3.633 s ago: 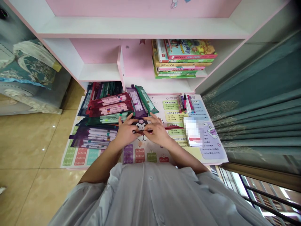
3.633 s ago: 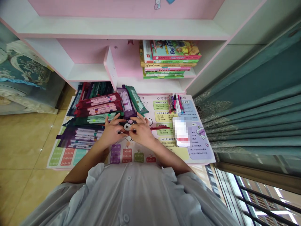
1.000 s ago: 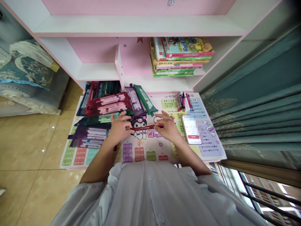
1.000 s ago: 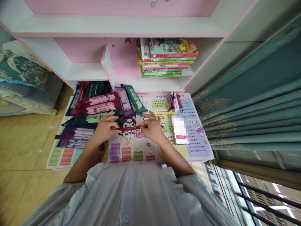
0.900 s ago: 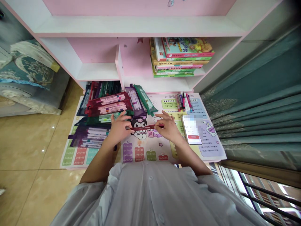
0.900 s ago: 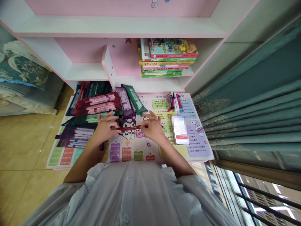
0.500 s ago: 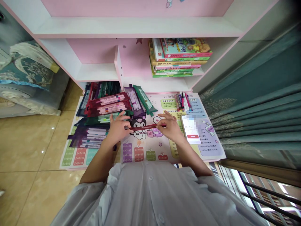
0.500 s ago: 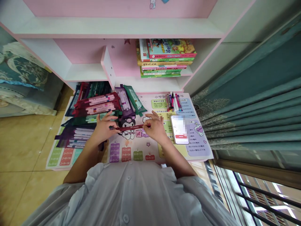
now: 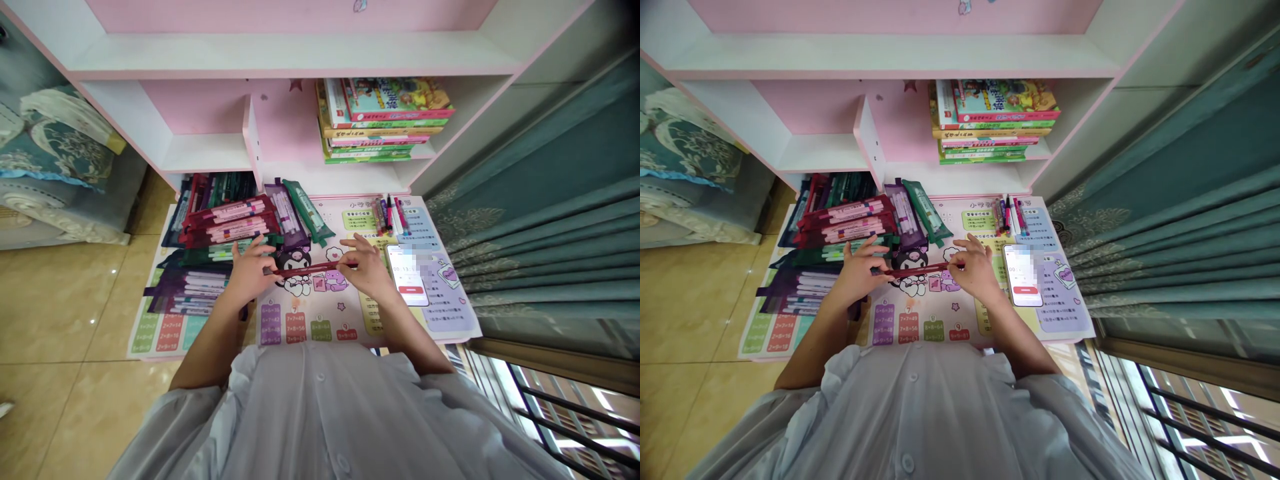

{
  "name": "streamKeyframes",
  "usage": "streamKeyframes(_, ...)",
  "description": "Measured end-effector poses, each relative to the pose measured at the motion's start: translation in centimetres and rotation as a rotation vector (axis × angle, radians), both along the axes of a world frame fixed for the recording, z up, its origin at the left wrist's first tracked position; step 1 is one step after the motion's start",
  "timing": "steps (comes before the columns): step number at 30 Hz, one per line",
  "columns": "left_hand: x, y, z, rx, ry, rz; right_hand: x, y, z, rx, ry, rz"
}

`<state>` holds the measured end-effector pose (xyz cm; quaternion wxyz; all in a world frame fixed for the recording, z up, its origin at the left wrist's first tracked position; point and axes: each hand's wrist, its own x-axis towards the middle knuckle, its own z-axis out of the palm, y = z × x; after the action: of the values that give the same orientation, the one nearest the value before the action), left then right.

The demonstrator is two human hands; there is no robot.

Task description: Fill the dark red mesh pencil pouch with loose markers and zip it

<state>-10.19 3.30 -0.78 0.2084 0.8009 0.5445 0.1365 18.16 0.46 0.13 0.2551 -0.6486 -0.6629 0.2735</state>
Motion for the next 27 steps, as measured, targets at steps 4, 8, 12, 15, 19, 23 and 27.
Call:
streamKeyframes(4, 0.1, 0.0, 0.3, -0.020, 0.010, 0.003, 0.1, -0.1, -0.2, 0.014, 0.005, -0.005)
streamKeyframes(8, 0.0, 0.0, 0.4, -0.016, 0.013, 0.004, 0.3, -0.1, -0.4, 0.016, -0.007, -0.015)
streamKeyframes(12, 0.0, 0.0, 0.6, -0.012, 0.010, 0.004, 0.7, -0.1, -0.6, 0.038, -0.017, -0.031)
streamKeyframes(15, 0.0, -0.1, 0.8, -0.015, 0.009, 0.009, 1.0, -0.2, -0.6, 0.049, -0.030, -0.044)
streamKeyframes(19, 0.1, -0.1, 1.0, -0.029, 0.008, 0.027, 1.2, -0.2, -0.5, 0.036, -0.030, -0.062)
streamKeyframes(23, 0.2, -0.1, 1.2, -0.037, 0.006, 0.026, 1.4, -0.3, -0.5, 0.025, -0.029, -0.072)
streamKeyframes(27, 0.3, -0.1, 1.6, -0.048, 0.005, 0.039, 1.7, -0.2, -0.4, 0.044, -0.025, -0.089)
